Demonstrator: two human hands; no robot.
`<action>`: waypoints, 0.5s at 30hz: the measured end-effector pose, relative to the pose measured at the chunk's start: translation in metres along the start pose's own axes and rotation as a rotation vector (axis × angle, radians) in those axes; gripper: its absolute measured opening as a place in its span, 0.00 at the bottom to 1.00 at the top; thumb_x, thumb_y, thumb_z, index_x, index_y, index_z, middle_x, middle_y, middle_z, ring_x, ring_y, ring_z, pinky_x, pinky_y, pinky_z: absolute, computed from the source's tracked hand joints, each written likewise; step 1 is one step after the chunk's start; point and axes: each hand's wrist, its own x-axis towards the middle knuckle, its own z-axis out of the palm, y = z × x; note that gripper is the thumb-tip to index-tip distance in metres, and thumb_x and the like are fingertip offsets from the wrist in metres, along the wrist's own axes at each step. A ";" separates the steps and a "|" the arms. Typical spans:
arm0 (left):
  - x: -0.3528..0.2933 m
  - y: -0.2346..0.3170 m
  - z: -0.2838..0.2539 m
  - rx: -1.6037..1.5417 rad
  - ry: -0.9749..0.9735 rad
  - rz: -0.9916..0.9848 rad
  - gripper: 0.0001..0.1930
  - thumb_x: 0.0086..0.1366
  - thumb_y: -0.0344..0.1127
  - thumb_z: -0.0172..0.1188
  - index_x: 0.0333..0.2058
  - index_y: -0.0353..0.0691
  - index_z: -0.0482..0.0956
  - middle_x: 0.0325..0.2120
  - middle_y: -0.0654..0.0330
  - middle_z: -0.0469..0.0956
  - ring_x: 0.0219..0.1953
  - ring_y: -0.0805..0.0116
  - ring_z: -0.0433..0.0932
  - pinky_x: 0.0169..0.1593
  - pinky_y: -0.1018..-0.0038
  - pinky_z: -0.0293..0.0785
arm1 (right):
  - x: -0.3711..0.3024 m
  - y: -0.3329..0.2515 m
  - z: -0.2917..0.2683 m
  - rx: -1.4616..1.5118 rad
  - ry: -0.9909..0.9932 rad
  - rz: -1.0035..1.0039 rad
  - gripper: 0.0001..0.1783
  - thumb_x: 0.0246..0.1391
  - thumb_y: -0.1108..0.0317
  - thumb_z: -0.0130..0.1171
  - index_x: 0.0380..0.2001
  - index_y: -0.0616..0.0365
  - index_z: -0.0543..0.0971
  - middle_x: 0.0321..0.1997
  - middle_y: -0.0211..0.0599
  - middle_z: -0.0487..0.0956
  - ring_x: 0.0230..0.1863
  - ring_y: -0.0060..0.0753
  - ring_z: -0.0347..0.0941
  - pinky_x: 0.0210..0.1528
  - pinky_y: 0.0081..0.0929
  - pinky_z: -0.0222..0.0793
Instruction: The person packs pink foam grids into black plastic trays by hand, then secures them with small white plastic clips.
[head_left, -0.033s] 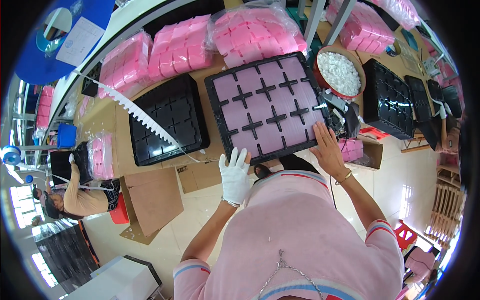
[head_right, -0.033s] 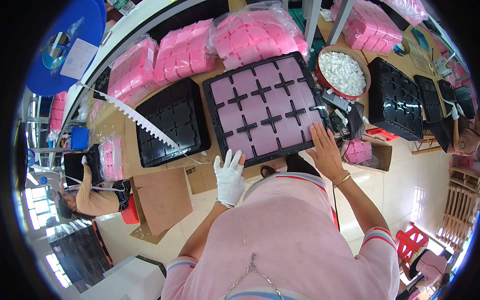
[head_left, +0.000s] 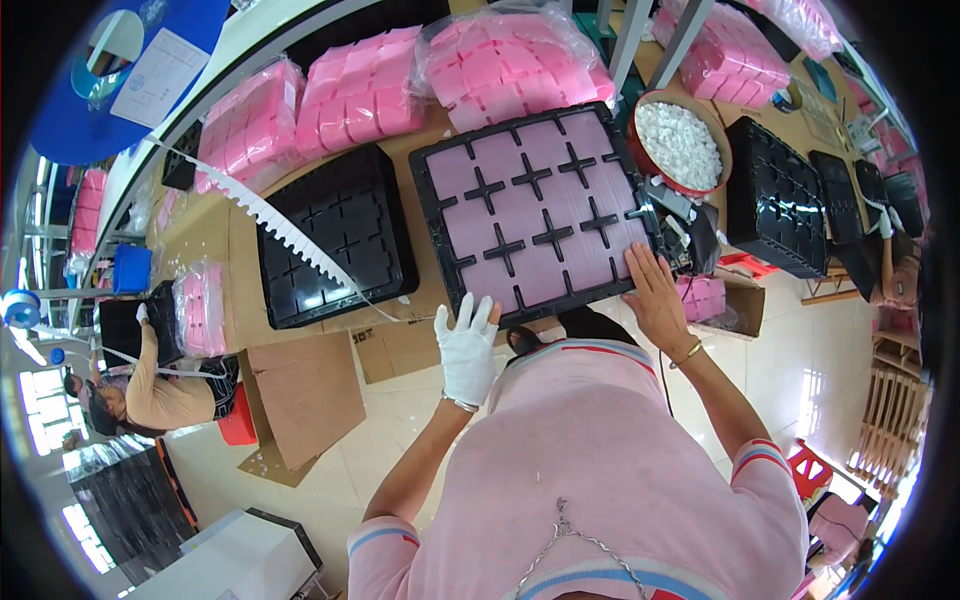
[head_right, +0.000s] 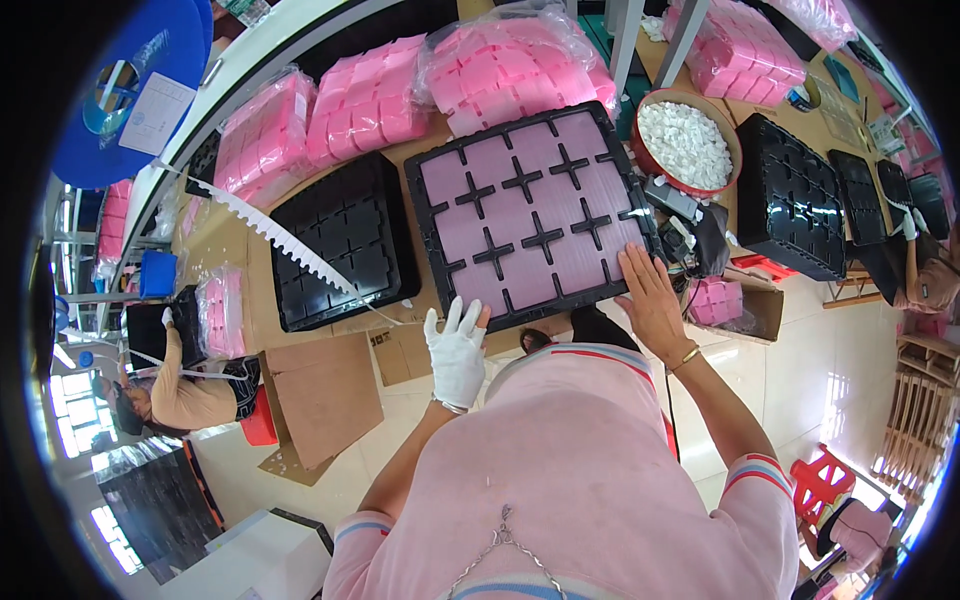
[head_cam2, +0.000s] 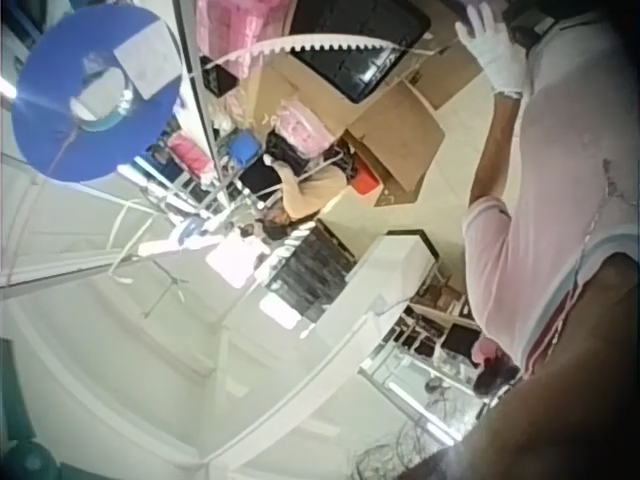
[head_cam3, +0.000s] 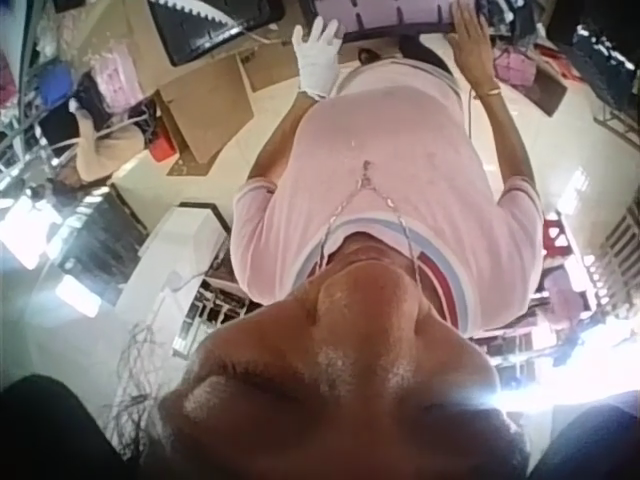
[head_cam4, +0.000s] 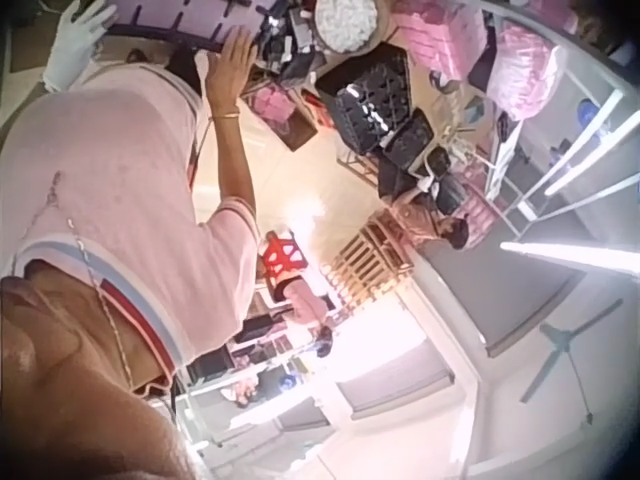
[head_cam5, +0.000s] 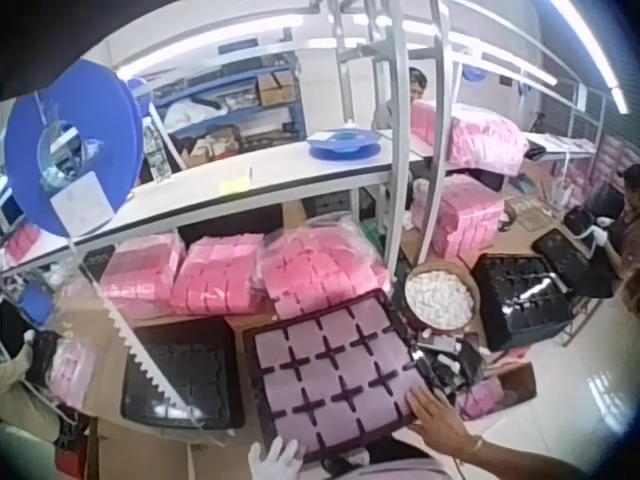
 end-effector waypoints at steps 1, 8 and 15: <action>-0.002 -0.003 0.003 -0.003 -0.002 -0.006 0.28 0.55 0.28 0.64 0.57 0.45 0.80 0.59 0.58 0.78 0.67 0.53 0.69 0.71 0.41 0.49 | -0.002 0.000 -0.001 -0.001 -0.006 -0.004 0.39 0.63 0.64 0.60 0.72 0.63 0.59 0.78 0.49 0.59 0.79 0.48 0.51 0.79 0.46 0.45; 0.015 0.002 -0.003 -0.102 0.085 -0.047 0.36 0.51 0.35 0.71 0.62 0.37 0.74 0.61 0.52 0.73 0.68 0.52 0.66 0.72 0.42 0.47 | 0.006 0.024 0.000 0.049 0.230 -0.148 0.30 0.50 0.73 0.68 0.59 0.61 0.78 0.67 0.45 0.75 0.69 0.46 0.68 0.72 0.45 0.62; 0.030 0.014 0.015 -0.161 0.099 0.005 0.40 0.50 0.37 0.73 0.63 0.34 0.71 0.64 0.48 0.69 0.67 0.52 0.66 0.68 0.53 0.58 | 0.014 0.034 -0.020 0.006 0.273 -0.353 0.21 0.47 0.70 0.70 0.47 0.62 0.84 0.55 0.43 0.83 0.60 0.43 0.77 0.66 0.44 0.69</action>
